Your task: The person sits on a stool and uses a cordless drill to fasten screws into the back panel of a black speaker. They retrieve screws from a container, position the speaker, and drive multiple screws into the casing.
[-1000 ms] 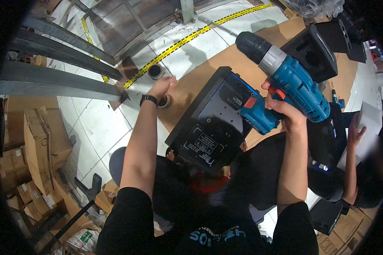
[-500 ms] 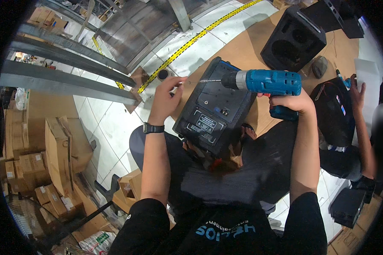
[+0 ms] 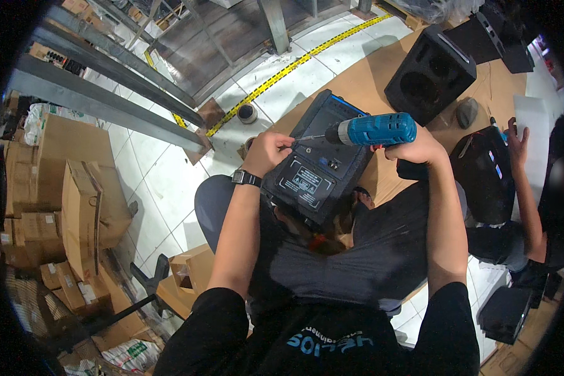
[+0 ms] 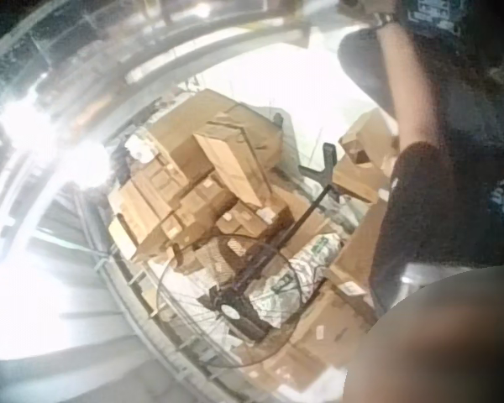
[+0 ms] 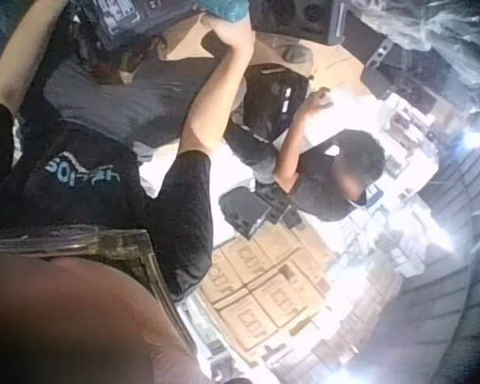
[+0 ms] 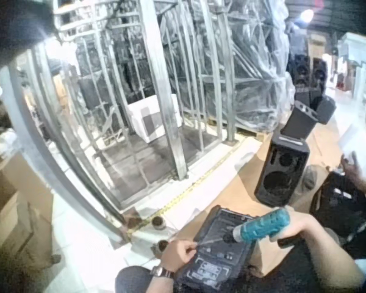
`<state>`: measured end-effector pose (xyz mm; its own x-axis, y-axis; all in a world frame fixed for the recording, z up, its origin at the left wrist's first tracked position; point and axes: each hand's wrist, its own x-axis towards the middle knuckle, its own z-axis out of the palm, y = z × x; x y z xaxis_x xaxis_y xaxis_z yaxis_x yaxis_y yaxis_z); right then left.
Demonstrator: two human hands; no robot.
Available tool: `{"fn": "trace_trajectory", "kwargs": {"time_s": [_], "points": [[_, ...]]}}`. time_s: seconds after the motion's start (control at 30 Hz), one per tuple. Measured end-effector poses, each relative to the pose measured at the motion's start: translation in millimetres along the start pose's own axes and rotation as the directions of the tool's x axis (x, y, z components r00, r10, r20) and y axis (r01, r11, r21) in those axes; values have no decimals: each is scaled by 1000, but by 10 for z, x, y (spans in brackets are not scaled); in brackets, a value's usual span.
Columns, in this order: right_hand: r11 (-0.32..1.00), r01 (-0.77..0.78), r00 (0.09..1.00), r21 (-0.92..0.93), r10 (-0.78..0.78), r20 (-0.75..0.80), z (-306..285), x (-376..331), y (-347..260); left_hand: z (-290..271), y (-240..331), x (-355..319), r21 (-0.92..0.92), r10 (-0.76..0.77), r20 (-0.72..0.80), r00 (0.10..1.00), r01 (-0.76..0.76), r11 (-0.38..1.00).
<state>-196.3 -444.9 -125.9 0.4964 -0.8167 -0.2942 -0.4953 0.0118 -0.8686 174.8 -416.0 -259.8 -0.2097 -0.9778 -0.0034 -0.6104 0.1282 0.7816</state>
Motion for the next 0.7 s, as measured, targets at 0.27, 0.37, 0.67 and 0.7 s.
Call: {"fn": "trace_trajectory", "kwargs": {"time_s": [0.27,0.37,0.67,0.7], "points": [[998,-28,1000,-62,28,-4,20,-32,-84,60,37,52,145,5,-4,1000,-4,989],[999,14,1000,-39,-13,9,17,-33,-129,66,33,49,54,-21,3,1000,21,998],[996,18,997,-92,-11,73,42,38,-334,110,-85,68,-78,-93,58,994,97,992],[993,42,997,-112,-34,71,46,55,-340,112,-96,67,-61,-99,64,993,103,993]]}}
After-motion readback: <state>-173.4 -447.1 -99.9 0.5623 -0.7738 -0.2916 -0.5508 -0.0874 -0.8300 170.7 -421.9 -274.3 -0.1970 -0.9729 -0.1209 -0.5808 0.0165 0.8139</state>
